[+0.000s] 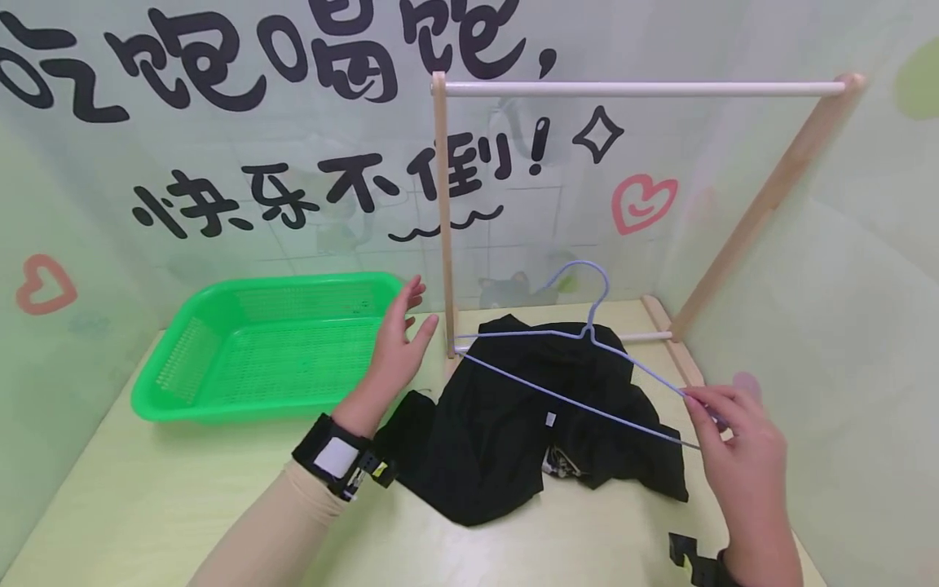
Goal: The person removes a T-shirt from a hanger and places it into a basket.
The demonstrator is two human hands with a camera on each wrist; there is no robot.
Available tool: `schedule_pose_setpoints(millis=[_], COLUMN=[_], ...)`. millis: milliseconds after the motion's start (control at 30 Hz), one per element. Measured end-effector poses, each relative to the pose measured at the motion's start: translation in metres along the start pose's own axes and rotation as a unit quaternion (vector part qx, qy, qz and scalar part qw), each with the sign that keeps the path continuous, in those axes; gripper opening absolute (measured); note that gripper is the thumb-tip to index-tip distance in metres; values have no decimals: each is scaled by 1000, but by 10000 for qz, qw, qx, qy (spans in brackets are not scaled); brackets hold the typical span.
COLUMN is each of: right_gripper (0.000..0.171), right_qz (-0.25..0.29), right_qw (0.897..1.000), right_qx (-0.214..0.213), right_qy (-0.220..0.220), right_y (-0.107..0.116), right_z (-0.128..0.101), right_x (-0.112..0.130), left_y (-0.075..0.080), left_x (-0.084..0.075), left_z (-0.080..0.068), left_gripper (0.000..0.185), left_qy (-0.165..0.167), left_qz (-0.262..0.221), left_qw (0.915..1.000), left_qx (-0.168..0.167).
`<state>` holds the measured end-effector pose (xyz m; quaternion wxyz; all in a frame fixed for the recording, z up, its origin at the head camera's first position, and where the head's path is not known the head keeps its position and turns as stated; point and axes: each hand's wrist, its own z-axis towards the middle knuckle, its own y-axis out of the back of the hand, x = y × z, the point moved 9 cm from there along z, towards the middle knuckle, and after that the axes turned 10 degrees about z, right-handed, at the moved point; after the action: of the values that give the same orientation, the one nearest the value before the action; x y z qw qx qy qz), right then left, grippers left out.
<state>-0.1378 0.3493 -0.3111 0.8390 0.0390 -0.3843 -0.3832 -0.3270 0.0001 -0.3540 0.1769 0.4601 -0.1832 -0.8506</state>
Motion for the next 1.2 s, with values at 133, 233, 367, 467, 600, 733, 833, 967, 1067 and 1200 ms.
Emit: schedule_pose_setpoints(millis=[133,233,367,467,600,733,833,967,1067,1200], right_gripper=[12,16,18,18,17,16,17,17,17,17], right_qz=[-535,-681,-634,-630,-623,-635,-623,-639,-678,-686], right_qw=[9964,9920,9881,9869,9860,9853,9850,9852,9858,9857], right_qx=[-380,-679,-946,-999,-1037,-1001,-977,-953,-931,-892], right_qy=[-531,-820,-1031,-1100,-1146,-1231,-1278,-1271,-1221,-1258], right_y=[14,23,28,28,27,25,24,24,23,22], right_z=[-1,-4,-5,-3,-4,-5,-5,-4,-4,-4], right_x=[-5,-7,-8,-8,-9,-12,-12,-13,-13,-15], left_y=[-7,-15,-21,-22,-23,-24,-27,-28,-29,-30], left_x=[10,14,16,15,12,14,12,6,1,-1], left_z=[9,16,24,32,43,50,53,59,64,67], left_gripper=[58,59,60,60,60,61,60,56,54,52], left_qy=[157,236,305,334,374,481,540,553,554,652], left_qz=[-184,-261,-332,-410,-527,-581,-627,-722,-830,-899], left_qw=[9997,9992,9984,9981,9976,9969,9963,9955,9947,9937], left_qx=[19,163,333,307,237,235,246,255,241,122])
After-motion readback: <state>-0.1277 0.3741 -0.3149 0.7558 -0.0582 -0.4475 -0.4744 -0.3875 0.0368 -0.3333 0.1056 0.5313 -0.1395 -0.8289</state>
